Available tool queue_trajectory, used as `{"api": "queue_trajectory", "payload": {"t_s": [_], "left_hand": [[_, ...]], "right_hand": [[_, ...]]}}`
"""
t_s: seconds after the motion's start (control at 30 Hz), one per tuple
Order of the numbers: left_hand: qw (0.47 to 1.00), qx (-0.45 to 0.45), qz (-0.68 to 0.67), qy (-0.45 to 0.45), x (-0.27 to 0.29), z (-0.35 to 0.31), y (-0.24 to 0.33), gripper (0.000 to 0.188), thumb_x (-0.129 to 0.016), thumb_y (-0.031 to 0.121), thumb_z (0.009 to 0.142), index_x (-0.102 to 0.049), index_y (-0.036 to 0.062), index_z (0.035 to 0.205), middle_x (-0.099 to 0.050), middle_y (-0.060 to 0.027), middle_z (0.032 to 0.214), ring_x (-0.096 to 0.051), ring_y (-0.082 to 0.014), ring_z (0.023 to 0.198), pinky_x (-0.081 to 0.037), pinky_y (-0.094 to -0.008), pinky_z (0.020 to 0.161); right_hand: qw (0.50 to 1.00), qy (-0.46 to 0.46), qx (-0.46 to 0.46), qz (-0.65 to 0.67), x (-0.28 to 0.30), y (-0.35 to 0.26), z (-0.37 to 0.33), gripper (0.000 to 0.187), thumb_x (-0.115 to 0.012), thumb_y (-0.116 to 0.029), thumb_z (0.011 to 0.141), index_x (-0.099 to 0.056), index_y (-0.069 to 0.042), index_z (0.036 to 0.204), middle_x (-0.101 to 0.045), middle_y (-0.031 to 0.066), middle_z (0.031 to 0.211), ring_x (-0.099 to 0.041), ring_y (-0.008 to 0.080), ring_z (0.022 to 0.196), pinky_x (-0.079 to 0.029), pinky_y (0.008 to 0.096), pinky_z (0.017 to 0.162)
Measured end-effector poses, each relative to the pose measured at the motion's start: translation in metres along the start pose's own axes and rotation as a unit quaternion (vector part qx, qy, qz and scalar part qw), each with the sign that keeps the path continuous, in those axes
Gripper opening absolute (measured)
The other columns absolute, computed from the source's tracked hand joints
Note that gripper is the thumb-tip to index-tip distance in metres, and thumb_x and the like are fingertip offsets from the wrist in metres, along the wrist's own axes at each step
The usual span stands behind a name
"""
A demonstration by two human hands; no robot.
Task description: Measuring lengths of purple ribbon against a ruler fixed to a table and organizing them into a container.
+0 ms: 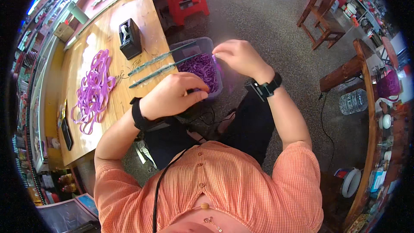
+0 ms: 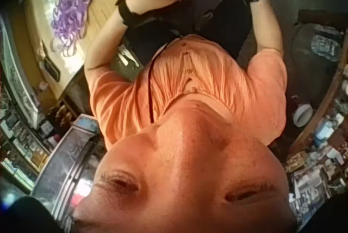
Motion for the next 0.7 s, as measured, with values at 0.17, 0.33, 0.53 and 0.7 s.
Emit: {"api": "queue_trajectory", "payload": {"t_s": [0.17, 0.33, 0.53, 0.7], "left_hand": [[0.996, 0.080, 0.017, -0.018, 0.032, 0.015, -0.032, 0.020, -0.070, 0.018, 0.090, -0.073, 0.0014, 0.100, -0.072, -0.0152, 0.092, -0.069, -0.0296, 0.085, -0.055, -0.0362, 0.077], [0.982, 0.164, 0.038, 0.086, 0.073, -0.001, -0.071, 0.021, -0.069, 0.020, 0.092, -0.074, 0.0012, 0.101, -0.071, -0.0168, 0.088, -0.070, -0.0269, 0.075, -0.055, -0.0351, 0.070], [0.970, 0.206, 0.038, 0.128, 0.087, -0.009, -0.100, 0.020, -0.065, 0.017, 0.088, -0.074, -0.0006, 0.091, -0.070, -0.0203, 0.084, -0.069, -0.0362, 0.081, -0.055, -0.0419, 0.075], [0.976, 0.160, 0.093, 0.111, 0.085, -0.009, -0.108, 0.019, -0.067, 0.017, 0.090, -0.073, -0.0003, 0.096, -0.070, -0.0181, 0.090, -0.067, -0.0353, 0.088, -0.053, -0.0421, 0.080]], "right_hand": [[0.997, -0.028, 0.057, -0.038, -0.025, 0.010, 0.044, 0.013, -0.068, -0.010, 0.089, -0.073, -0.004, 0.099, -0.071, 0.0102, 0.095, -0.067, 0.0286, 0.087, -0.054, 0.0357, 0.079], [0.993, -0.045, 0.113, 0.003, -0.041, 0.006, 0.083, 0.015, -0.066, -0.006, 0.088, -0.075, -0.006, 0.100, -0.073, 0.0087, 0.097, -0.069, 0.0237, 0.091, -0.054, 0.0339, 0.083], [0.984, -0.099, 0.012, 0.148, -0.090, 0.059, 0.112, 0.018, -0.064, -0.006, 0.090, -0.077, -0.006, 0.103, -0.076, 0.0073, 0.099, -0.071, 0.0155, 0.092, -0.055, 0.0292, 0.084], [0.951, -0.107, -0.062, 0.285, -0.108, 0.079, 0.111, 0.017, -0.065, -0.006, 0.091, -0.077, -0.004, 0.103, -0.077, 0.0067, 0.097, -0.071, 0.0132, 0.092, -0.055, 0.0277, 0.085]]}}
Point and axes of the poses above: each hand's wrist, its own z-axis towards the middle knuckle, its own x-axis out of the back of the hand, y = z × x, the point moved 9 cm from there along z, towards the middle knuckle
